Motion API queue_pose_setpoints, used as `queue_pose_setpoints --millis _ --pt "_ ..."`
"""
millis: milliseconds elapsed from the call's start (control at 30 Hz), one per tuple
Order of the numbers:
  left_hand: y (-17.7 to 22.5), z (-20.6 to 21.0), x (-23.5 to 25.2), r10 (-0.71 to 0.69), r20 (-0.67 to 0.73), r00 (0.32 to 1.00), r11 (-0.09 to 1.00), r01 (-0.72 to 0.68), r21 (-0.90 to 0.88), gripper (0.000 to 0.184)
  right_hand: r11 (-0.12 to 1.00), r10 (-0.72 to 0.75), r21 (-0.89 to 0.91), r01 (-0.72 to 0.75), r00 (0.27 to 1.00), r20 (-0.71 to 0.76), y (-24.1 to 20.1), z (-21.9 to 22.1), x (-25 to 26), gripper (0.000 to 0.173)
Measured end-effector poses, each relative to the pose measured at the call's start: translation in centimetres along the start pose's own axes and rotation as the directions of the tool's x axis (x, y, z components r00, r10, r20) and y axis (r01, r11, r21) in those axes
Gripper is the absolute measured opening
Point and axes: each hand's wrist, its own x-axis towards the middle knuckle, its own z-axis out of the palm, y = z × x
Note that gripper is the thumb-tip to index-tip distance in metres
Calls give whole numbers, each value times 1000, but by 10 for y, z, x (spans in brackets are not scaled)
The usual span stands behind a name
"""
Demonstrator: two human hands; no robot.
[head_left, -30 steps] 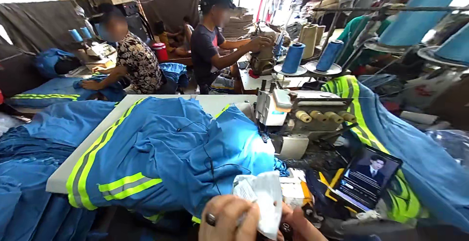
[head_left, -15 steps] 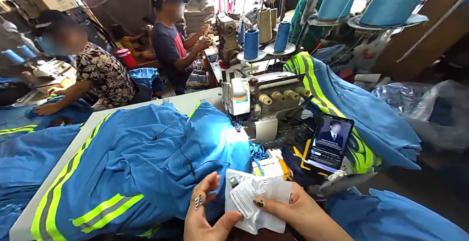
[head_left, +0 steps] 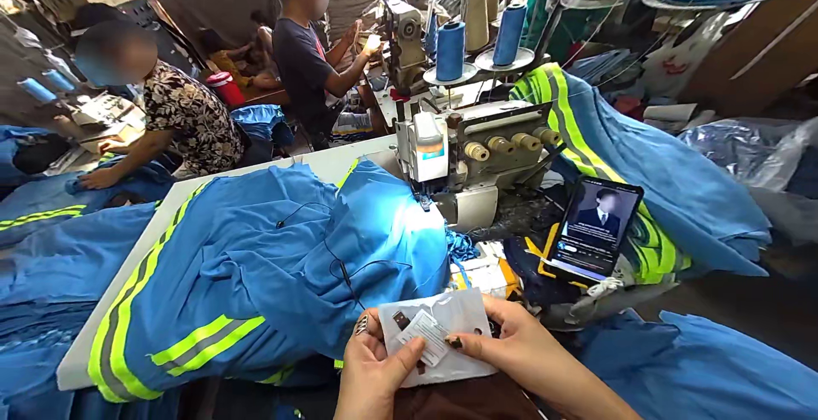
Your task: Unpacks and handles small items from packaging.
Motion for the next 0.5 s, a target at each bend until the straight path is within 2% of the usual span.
queue_pose_setpoints --millis 100,200,300,367,500 --pt "-2 2 -3 -50 -24 998 999 50 2 36 999 39 -18 -40 999 -12 1 4 0 18" --pt "-4 5 -1 -44 -95 994 999 44 -3 35 998 52 -31 -52 999 7 3 6 1 14" --pt "-7 6 3 -23 -143 989 998 15 -56 35 997 74 -28 -73 997 26 3 9 4 27" --pt "-9 6 6 -17 -181 983 997 3 -82 33 997 74 -14 -74 997 -16 5 11 6 36" --pt "-12 -2 10 6 -243 970 995 -29 -92 29 986 136 118 -122 984 -116 8 7 7 18"
